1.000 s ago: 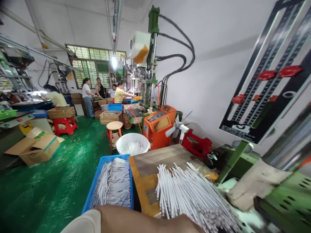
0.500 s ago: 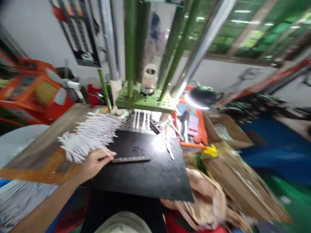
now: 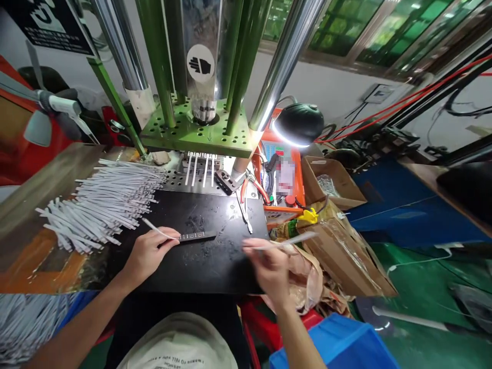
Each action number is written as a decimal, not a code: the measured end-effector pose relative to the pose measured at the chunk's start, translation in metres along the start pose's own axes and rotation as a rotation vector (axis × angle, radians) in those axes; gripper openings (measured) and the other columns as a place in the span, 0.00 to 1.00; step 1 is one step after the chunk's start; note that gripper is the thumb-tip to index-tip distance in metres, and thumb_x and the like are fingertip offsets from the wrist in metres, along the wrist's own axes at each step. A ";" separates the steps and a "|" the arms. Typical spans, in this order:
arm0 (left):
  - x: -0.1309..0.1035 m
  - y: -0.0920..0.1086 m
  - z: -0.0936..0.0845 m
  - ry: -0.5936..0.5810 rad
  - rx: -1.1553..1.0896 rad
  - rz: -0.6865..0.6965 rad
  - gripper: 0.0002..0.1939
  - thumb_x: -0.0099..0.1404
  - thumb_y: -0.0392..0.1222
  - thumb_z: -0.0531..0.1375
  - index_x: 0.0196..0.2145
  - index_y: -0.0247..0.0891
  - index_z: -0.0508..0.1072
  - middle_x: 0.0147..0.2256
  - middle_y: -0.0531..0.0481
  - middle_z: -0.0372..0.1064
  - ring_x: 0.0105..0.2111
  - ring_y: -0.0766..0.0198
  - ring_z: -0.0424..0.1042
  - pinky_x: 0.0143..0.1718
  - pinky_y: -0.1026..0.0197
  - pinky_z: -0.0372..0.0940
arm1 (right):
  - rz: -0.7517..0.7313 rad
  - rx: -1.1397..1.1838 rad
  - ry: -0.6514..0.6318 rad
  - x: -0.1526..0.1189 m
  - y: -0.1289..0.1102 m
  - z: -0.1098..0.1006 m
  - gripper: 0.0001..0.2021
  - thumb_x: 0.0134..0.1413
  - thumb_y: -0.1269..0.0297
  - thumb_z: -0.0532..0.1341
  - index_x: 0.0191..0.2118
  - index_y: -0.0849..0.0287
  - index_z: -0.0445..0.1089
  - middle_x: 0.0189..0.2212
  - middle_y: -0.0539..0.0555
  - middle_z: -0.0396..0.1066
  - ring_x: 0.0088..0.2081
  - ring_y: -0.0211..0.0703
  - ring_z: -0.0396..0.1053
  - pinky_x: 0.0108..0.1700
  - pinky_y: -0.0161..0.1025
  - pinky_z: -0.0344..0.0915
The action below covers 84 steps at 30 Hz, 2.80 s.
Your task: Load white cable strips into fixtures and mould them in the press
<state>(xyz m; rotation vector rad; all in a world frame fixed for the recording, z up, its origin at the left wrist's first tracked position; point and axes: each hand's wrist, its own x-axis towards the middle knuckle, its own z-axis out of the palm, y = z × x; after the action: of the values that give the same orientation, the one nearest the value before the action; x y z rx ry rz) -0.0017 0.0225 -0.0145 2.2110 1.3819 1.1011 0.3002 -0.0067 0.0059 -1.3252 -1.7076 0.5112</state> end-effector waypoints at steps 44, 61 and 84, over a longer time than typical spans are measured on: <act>0.020 -0.048 -0.080 -0.239 0.527 0.190 0.06 0.71 0.30 0.54 0.35 0.37 0.68 0.33 0.51 0.70 0.36 0.62 0.70 0.45 0.55 0.60 | -0.389 -0.145 -0.927 0.118 -0.029 0.094 0.20 0.59 0.83 0.52 0.50 0.56 0.71 0.39 0.53 0.75 0.38 0.42 0.75 0.38 0.34 0.69; 0.012 -0.018 -0.070 0.147 -0.240 -0.223 0.08 0.64 0.37 0.65 0.42 0.44 0.79 0.38 0.52 0.78 0.37 0.65 0.77 0.39 0.67 0.72 | -0.154 -0.553 -0.750 0.119 -0.031 0.104 0.07 0.63 0.76 0.57 0.39 0.61 0.72 0.35 0.57 0.73 0.37 0.47 0.72 0.38 0.38 0.63; 0.008 -0.025 -0.022 -0.086 0.023 0.195 0.05 0.70 0.34 0.58 0.39 0.40 0.74 0.38 0.52 0.78 0.38 0.66 0.77 0.41 0.63 0.69 | -0.352 -0.273 -0.381 0.033 -0.013 0.084 0.14 0.72 0.70 0.48 0.36 0.59 0.67 0.33 0.54 0.73 0.35 0.44 0.68 0.37 0.40 0.61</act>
<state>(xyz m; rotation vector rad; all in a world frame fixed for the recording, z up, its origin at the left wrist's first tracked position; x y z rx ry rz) -0.0318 0.0388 -0.0115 2.4211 1.1688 1.0423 0.2216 0.0354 -0.0153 -1.1193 -2.3385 0.3466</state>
